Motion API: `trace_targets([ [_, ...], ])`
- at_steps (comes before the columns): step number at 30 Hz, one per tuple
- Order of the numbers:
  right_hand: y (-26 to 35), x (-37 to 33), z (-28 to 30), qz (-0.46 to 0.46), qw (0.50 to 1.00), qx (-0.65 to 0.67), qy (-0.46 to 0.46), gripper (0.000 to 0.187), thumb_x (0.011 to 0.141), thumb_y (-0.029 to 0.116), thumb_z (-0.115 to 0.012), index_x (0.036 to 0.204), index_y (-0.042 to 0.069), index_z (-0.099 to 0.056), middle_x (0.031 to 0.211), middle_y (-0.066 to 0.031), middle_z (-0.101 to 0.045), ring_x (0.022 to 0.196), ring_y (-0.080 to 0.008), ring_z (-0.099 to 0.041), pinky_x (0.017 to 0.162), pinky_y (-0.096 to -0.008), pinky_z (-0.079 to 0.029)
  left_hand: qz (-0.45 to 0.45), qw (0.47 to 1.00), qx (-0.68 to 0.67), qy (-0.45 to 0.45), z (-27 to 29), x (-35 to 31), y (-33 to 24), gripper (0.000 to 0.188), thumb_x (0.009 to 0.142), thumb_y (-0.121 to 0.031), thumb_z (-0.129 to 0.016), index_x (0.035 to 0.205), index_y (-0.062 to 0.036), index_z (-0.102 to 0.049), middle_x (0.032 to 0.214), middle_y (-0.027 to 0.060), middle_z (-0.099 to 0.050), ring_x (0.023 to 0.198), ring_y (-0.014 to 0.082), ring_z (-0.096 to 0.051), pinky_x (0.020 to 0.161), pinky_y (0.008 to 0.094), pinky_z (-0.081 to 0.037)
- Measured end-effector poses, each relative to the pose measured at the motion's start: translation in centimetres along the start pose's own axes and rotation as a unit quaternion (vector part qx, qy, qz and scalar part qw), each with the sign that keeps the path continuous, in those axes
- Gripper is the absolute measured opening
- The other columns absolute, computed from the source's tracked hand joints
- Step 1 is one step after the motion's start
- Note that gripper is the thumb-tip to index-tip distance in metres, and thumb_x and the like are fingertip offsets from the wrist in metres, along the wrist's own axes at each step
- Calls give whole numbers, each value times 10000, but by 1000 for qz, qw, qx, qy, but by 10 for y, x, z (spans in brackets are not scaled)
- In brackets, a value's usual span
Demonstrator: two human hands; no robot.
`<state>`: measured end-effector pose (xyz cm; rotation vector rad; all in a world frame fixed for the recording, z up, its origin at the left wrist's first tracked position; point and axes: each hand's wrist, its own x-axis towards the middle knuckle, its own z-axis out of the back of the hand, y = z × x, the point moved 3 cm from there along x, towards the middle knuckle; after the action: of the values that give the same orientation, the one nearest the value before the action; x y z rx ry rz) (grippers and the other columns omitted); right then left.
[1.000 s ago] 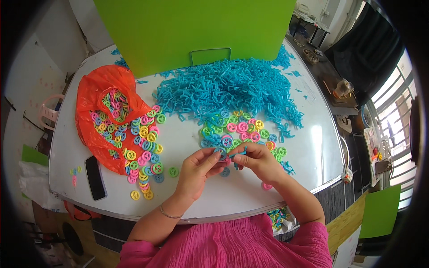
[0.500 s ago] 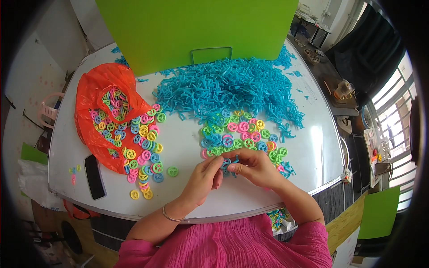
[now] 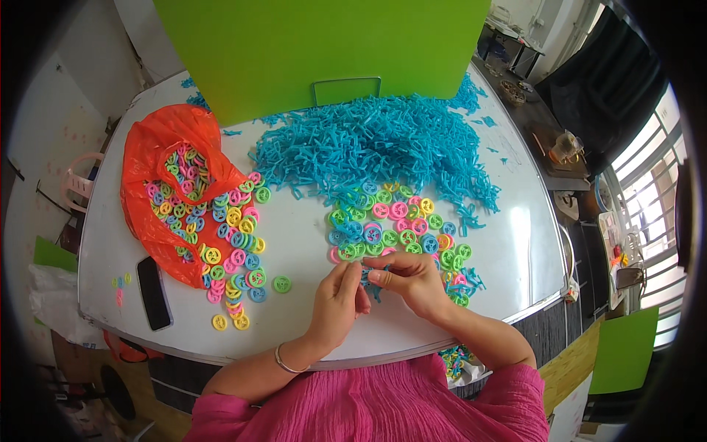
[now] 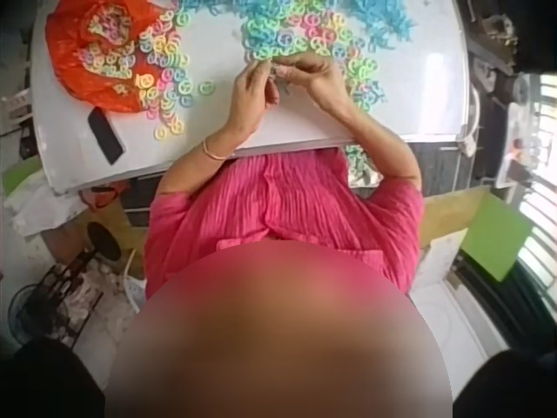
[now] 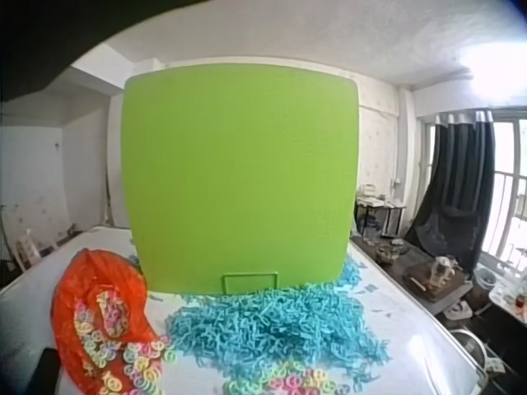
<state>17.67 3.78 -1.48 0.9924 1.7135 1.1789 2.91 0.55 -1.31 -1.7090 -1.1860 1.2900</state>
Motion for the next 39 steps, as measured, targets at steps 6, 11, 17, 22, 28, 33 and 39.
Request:
trace_targets([
  [6,-4,1,4,47,999,0,-14,197,893,24,-667,1084,-6,-699,1029,-72,-705,888,-92,-628,785,-243,-525,-41,999,34,-11,-4,-2,-4,307,1030,-296,-443,872,-59,-556,611,-2,-544,535,78,-559,462,209,-409],
  [11,10,0,5,213,961,-173,-14,216,851,33,-701,1066,25,-715,991,-102,-707,868,-152,-648,760,-280,-517,-47,998,30,8,0,-1,-11,278,1030,-276,-454,948,-47,-588,652,8,-599,560,72,-582,466,203,-410],
  [17,44,-9,-3,474,753,-455,-15,307,735,7,-750,1037,25,-701,890,-97,-689,853,-228,-659,734,-332,-527,-176,974,142,-19,4,0,-11,265,1019,-229,-489,863,-30,-567,622,48,-605,535,94,-567,463,236,-396],
  [22,39,-18,-9,498,669,-551,-24,287,716,6,-743,991,8,-660,820,-76,-679,772,-225,-675,660,-331,-540,-240,921,304,-32,3,0,-16,263,1014,-162,-489,818,1,-556,604,34,-572,545,75,-532,492,238,-411],
  [28,24,-23,-10,432,703,-564,-39,173,779,82,-690,902,42,-575,707,-49,-620,606,-212,-645,516,-328,-496,-264,923,276,-45,-4,0,-13,261,990,-163,-531,777,-12,-518,542,107,-550,460,194,-577,447,308,-407],
  [33,16,-20,-4,340,829,-437,-74,174,807,29,-665,960,38,-582,712,-76,-641,627,-247,-656,526,-346,-504,-314,890,327,-35,-5,-2,-14,239,992,-157,-523,801,-13,-524,573,108,-586,513,202,-622,461,330,-431],
  [39,22,-19,0,377,804,-460,-21,269,797,39,-715,1042,27,-606,799,-118,-671,745,-283,-680,619,-360,-540,-215,934,284,1,2,1,-14,236,1016,-179,-479,877,-11,-569,645,50,-615,574,103,-598,510,241,-457],
])
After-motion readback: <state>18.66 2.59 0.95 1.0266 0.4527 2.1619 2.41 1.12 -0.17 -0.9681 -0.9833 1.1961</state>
